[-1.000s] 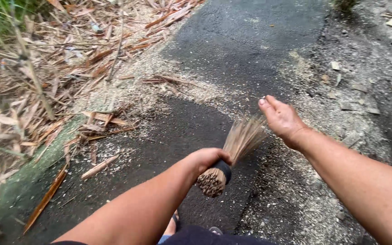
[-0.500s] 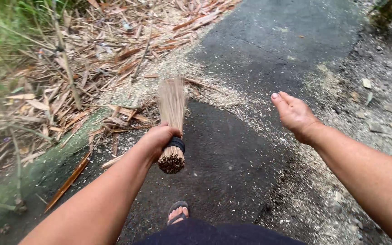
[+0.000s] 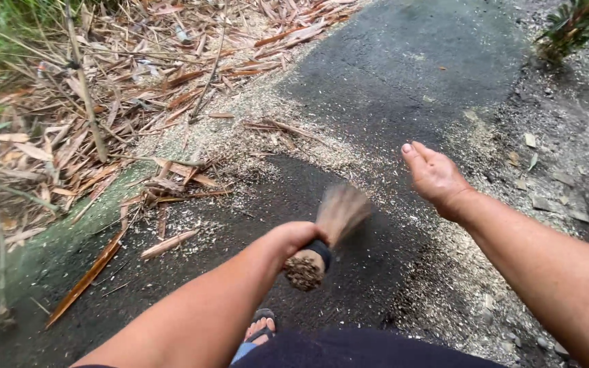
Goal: The recorder is sweeping wood shavings and debris off a concrete floor using a stick broom.
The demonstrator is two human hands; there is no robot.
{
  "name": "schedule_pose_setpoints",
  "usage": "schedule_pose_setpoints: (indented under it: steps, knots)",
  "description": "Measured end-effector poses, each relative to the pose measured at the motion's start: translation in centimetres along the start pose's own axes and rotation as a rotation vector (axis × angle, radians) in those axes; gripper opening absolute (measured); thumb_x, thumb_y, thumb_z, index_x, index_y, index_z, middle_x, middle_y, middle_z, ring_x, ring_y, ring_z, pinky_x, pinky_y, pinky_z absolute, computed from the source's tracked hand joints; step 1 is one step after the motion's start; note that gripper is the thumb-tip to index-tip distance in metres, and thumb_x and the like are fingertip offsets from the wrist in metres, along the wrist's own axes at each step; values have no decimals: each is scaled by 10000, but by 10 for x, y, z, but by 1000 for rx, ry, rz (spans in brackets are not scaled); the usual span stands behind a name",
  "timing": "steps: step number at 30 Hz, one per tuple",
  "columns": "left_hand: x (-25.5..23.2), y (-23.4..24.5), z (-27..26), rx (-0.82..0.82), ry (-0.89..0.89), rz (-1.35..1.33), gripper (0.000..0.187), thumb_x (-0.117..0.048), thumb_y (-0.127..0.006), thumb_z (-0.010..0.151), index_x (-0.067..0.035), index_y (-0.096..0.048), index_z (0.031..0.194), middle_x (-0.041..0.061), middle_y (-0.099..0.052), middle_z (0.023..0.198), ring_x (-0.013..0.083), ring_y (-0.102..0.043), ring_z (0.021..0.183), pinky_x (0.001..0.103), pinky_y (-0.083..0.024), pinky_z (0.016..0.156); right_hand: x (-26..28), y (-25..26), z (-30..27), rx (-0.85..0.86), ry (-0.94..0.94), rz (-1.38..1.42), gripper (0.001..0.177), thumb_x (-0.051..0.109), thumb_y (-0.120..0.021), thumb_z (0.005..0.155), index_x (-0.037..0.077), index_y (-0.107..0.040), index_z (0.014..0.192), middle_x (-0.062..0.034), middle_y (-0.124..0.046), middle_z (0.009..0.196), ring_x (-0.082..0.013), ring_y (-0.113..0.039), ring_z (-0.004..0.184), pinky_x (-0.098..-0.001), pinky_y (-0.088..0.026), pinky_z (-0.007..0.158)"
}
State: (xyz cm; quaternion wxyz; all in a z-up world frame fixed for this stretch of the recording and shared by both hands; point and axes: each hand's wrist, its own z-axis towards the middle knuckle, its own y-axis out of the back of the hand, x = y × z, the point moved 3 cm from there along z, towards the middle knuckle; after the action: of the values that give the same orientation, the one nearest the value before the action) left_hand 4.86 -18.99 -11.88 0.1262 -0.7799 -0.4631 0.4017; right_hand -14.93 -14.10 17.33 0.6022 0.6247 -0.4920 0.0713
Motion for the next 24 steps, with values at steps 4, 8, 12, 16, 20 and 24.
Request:
schedule_pose_setpoints:
  steps: [4, 8, 12, 16, 20, 24]
  knots:
    - [-25, 74, -71, -274, -31, -61, 177, -90, -700, 818, 18, -641, 945, 139, -687, 751, 259, -662, 546, 389, -576, 518, -1, -1, -4, 25, -53, -16, 743, 509, -446, 1007, 72, -297, 1590, -130, -330, 1652, -264, -315, 1526, -403, -260, 1232]
    - [-47, 111, -115, -412, -100, -146, 204, -113, -688, 807, 33, -615, 930, 138, -648, 687, 271, -623, 474, 407, -560, 452, -28, 3, 4, 33, -68, -5, 747, 520, -433, 1012, 78, -293, 1596, -124, -336, 1656, -258, -310, 1532, -406, -252, 1239]
    - [-72, 71, -143, -518, -349, -173, 247, -30, -683, 814, 55, -604, 1032, 127, -639, 721, 251, -624, 490, 383, -546, 440, -49, 15, 18, 25, -41, 73, 750, 512, -449, 1003, 78, -288, 1593, -115, -337, 1654, -251, -307, 1530, -402, -252, 1232]
    - [-82, -36, -150, -464, -430, -197, 455, 9, -635, 838, -42, -534, 1280, 117, -641, 818, 213, -632, 532, 344, -557, 452, -72, 53, 31, -38, 33, 115, 749, 508, -468, 1007, 43, -321, 1575, -131, -369, 1635, -253, -333, 1521, -382, -266, 1225]
    - [-81, -138, -119, -337, -295, -157, 595, -5, -624, 879, -204, -450, 1411, 157, -672, 875, 199, -622, 562, 335, -546, 485, -98, 88, 40, -73, 111, 179, 769, 503, -498, 1002, 8, -319, 1562, -165, -386, 1618, -258, -353, 1509, -366, -281, 1214]
    - [-60, -186, 3, -72, -270, -67, 446, -61, -639, 855, -56, -574, 1296, 100, -644, 813, 179, -628, 516, 329, -562, 446, -133, 120, 23, -119, 102, 132, 773, 509, -498, 1001, 1, -327, 1558, -170, -402, 1612, -258, -374, 1500, -362, -296, 1207]
